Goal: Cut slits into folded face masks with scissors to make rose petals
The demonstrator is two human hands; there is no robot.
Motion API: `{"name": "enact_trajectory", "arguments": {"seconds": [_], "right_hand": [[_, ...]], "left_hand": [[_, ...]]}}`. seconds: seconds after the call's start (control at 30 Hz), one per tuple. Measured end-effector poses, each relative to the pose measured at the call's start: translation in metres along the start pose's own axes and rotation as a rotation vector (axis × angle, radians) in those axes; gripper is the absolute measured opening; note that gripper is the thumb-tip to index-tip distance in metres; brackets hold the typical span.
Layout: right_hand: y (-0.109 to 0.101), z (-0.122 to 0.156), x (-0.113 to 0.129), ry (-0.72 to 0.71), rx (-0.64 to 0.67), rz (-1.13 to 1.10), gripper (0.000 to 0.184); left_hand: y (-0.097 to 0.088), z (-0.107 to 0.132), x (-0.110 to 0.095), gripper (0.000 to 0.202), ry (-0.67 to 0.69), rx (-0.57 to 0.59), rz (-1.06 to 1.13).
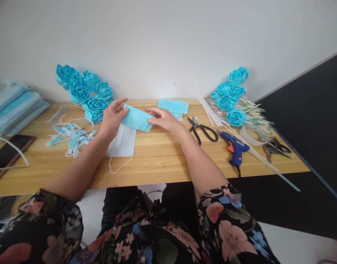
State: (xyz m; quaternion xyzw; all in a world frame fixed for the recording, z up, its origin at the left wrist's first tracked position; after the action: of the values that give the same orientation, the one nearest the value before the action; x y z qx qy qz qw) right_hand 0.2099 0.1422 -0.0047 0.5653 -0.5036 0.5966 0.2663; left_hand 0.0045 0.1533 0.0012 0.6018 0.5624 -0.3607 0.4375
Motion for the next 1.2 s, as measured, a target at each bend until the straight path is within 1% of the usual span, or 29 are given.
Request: {"name": "enact_trajectory", "arguments": {"seconds": [0.07, 0.13, 0.23, 0.3, 0.37, 0.43, 0.57, 0.63, 0.73, 0.8, 0.9, 1.0, 1.1, 1.13, 1.2], "right_hand": [[0.005, 0.003, 0.008, -0.018, 0.04, 0.01, 0.058], [0.007, 0.005, 0.017, -0.061, 0.041, 0.015, 0.057], [0.012, 0.005, 0.025, -0.088, 0.005, 0.095, 0.043], [0.013, 0.005, 0.026, -0.08, -0.038, 0.177, 0.035], [0.014, 0.005, 0.026, -0.072, -0.074, 0.23, 0.033], [0.015, 0.005, 0.028, -0.076, -0.089, 0.238, 0.032], [0.021, 0.005, 0.031, -0.096, -0.064, 0.229, 0.03], [0.022, 0.005, 0.028, -0.087, -0.046, 0.227, 0.029], [0.015, 0.003, 0.02, -0.053, -0.065, 0.235, 0.029], [0.009, 0.002, 0.016, -0.032, -0.078, 0.22, 0.031], [0.004, 0.002, 0.013, -0.012, -0.093, 0.169, 0.035], [0.0, 0.003, 0.01, 0.01, -0.164, 0.032, 0.034], [-0.007, 0.004, 0.001, 0.062, -0.298, -0.174, 0.029], [-0.009, 0.005, -0.003, 0.077, -0.349, -0.207, 0.029], [-0.016, 0.008, -0.005, 0.069, -0.454, -0.176, 0.031]], "left_hand": [[0.013, 0.005, -0.012, 0.041, 0.053, 0.08, -0.055], [0.027, 0.013, -0.021, 0.039, 0.072, 0.152, -0.083], [0.042, 0.022, -0.029, 0.038, 0.084, 0.215, -0.132], [0.046, 0.025, -0.032, 0.04, 0.088, 0.223, -0.168], [0.045, 0.025, -0.031, 0.044, 0.068, 0.208, -0.211], [0.042, 0.026, -0.027, 0.046, 0.02, 0.189, -0.261], [0.039, 0.027, -0.015, 0.029, -0.097, 0.171, -0.271], [0.033, 0.024, -0.014, 0.03, -0.11, 0.106, -0.222], [0.012, 0.017, -0.018, 0.032, -0.079, -0.055, -0.135], [-0.001, 0.012, -0.018, 0.032, -0.072, -0.138, -0.097], [-0.012, 0.007, -0.012, 0.029, -0.092, -0.191, -0.075], [-0.012, 0.008, -0.01, 0.027, -0.068, -0.194, -0.112], [-0.004, 0.012, -0.013, 0.024, -0.005, -0.185, -0.186], [0.0, 0.014, -0.014, 0.021, 0.009, -0.175, -0.207], [0.006, 0.018, -0.014, 0.017, 0.023, -0.158, -0.249]]}}
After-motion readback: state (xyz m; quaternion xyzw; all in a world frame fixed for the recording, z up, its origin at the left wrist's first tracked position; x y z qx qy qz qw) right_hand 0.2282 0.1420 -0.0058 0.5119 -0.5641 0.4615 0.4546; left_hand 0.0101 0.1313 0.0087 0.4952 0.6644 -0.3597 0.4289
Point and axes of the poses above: each hand's wrist, its own z-axis away from the middle knuckle, its own y-axis out of the palm, x = y × z, the point moved 10 cm from there along -z, towards the middle knuckle, and after that the axes turned 1 degree about -x, right-handed, at the moved point
